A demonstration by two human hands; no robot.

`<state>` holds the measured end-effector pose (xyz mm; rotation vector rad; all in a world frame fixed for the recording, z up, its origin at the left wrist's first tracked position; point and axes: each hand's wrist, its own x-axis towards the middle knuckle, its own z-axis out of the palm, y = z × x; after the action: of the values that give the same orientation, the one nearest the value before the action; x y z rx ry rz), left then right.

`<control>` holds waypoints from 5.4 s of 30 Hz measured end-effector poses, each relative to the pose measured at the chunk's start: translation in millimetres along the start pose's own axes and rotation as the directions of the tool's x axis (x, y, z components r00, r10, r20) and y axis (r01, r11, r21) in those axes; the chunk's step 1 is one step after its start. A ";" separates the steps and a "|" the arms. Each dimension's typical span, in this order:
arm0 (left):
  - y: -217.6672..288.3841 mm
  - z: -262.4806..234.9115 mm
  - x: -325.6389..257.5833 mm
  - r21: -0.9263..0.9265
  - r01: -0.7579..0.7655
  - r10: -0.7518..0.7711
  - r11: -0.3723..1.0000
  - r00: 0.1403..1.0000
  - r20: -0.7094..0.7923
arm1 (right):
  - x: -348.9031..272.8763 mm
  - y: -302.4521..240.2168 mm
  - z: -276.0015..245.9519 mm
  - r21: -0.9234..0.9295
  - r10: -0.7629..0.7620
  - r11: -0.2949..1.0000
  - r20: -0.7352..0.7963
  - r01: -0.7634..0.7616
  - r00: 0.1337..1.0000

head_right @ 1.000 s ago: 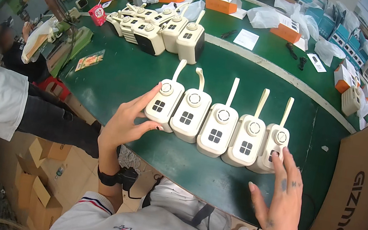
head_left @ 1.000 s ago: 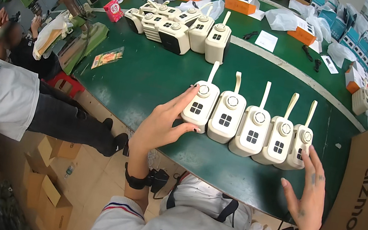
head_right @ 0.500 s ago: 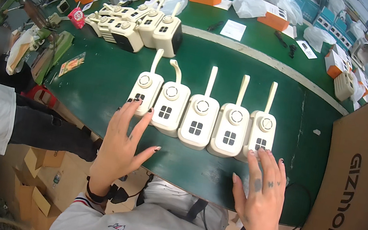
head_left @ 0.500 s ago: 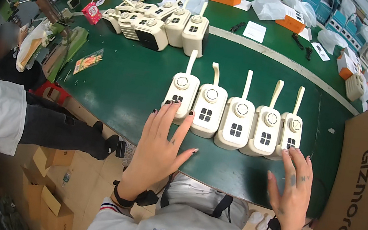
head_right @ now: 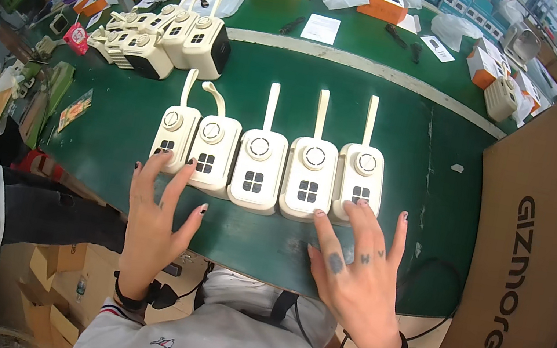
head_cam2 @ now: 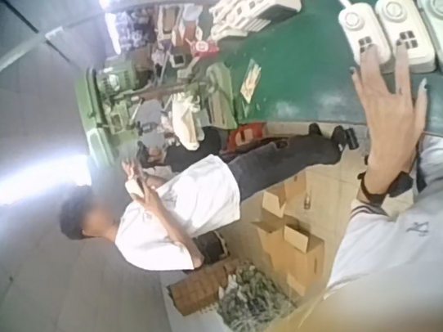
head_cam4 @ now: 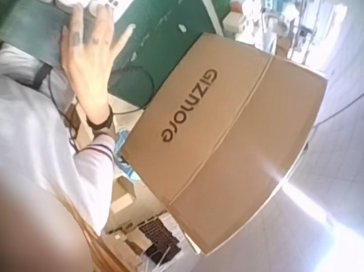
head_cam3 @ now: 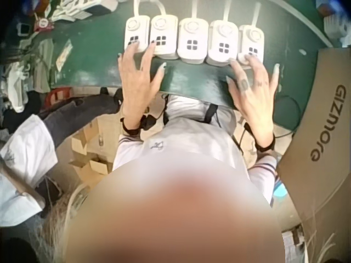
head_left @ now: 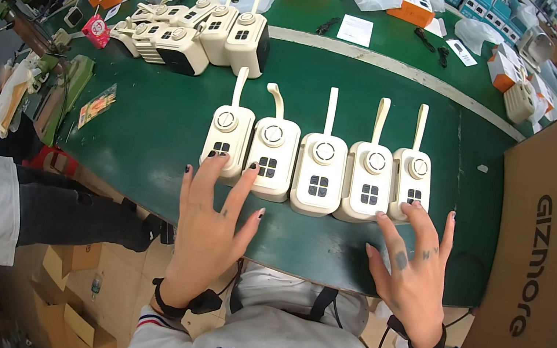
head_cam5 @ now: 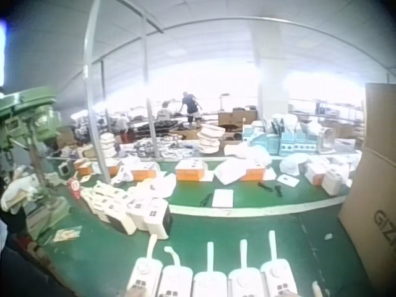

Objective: Testing the functionality and indicator lights of multiple hand-held electronic devices on a production line.

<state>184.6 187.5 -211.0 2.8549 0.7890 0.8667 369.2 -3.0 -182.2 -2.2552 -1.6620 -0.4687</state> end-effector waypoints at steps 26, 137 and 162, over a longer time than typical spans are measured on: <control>29.2 2.4 11.8 0.056 0.011 -0.015 0.998 0.996 0.086 | 17.5 -16.5 3.7 -0.119 0.073 0.991 0.048 -0.067 0.996; 19.0 28.9 10.2 0.338 -0.068 0.086 0.939 0.995 -0.040 | 17.1 -18.1 9.1 -0.102 0.124 0.988 0.114 -0.113 0.986; 20.5 29.1 11.2 0.313 -0.085 0.101 0.946 0.994 -0.036 | 22.3 -19.9 -1.7 -0.031 0.185 0.983 0.184 -0.182 0.965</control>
<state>217.4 177.8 -225.9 3.1786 0.8745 0.9038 356.1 21.1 -170.1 -2.5004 -1.5144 -0.2314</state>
